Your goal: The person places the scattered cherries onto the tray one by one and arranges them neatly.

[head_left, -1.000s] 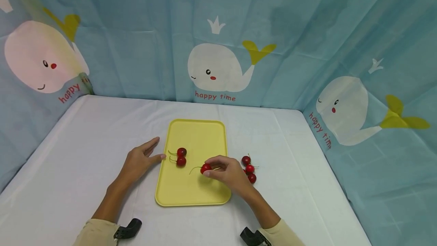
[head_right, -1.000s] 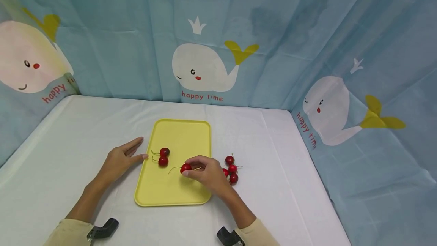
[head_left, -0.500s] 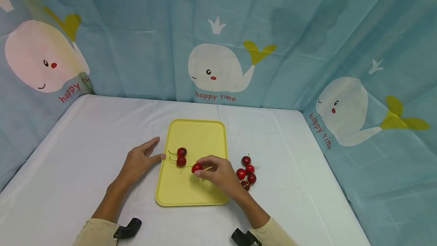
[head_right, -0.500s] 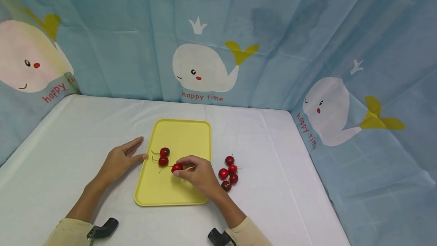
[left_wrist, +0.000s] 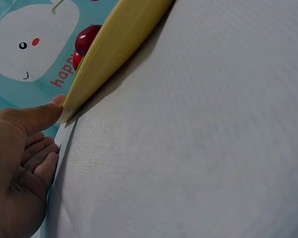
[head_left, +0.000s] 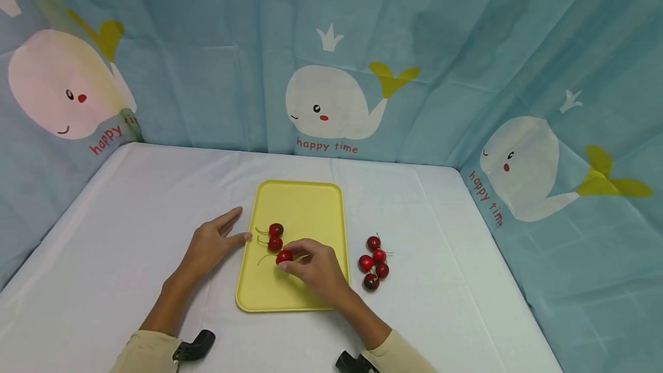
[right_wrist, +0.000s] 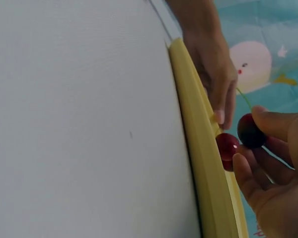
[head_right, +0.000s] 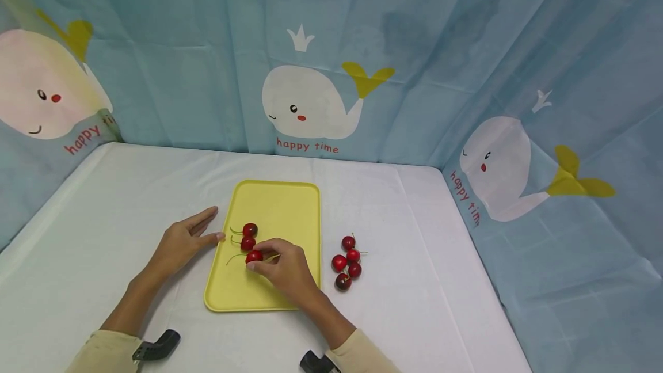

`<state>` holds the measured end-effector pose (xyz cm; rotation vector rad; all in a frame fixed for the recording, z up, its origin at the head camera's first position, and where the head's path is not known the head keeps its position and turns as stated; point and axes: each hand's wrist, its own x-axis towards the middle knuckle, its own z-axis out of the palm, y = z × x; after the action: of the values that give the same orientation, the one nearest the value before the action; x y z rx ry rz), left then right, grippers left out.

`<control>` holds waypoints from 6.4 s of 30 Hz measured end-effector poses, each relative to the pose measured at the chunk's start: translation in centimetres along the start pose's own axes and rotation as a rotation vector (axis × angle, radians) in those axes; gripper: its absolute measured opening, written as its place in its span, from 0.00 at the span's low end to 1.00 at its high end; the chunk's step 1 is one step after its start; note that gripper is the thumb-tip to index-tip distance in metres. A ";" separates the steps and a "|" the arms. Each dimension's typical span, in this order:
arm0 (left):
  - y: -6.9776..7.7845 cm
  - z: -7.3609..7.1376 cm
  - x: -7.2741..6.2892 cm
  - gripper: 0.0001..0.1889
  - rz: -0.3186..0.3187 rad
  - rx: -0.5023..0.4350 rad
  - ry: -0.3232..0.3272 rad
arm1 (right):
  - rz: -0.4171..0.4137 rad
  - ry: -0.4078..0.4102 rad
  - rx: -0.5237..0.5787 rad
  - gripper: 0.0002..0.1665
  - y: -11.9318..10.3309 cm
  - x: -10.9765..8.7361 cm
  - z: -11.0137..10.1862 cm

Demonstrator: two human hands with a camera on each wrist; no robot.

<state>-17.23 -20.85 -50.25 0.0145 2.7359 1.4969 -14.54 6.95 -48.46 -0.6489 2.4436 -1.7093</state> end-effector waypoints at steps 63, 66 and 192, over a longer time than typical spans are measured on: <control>-0.3 0.0 0.1 0.44 0.023 -0.015 0.007 | -0.044 0.042 -0.264 0.18 -0.2 0.5 2.7; -0.2 0.0 0.1 0.44 0.014 -0.012 0.006 | -0.039 0.044 -0.257 0.19 -0.3 0.5 2.6; 0.0 0.2 0.1 0.46 -0.015 0.007 0.002 | 0.350 0.403 -0.435 0.18 3.1 -8.8 -12.8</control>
<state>-17.31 -20.70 -50.31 -0.0068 2.7363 1.4851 -11.47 22.50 -47.99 0.1264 3.0087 -1.2799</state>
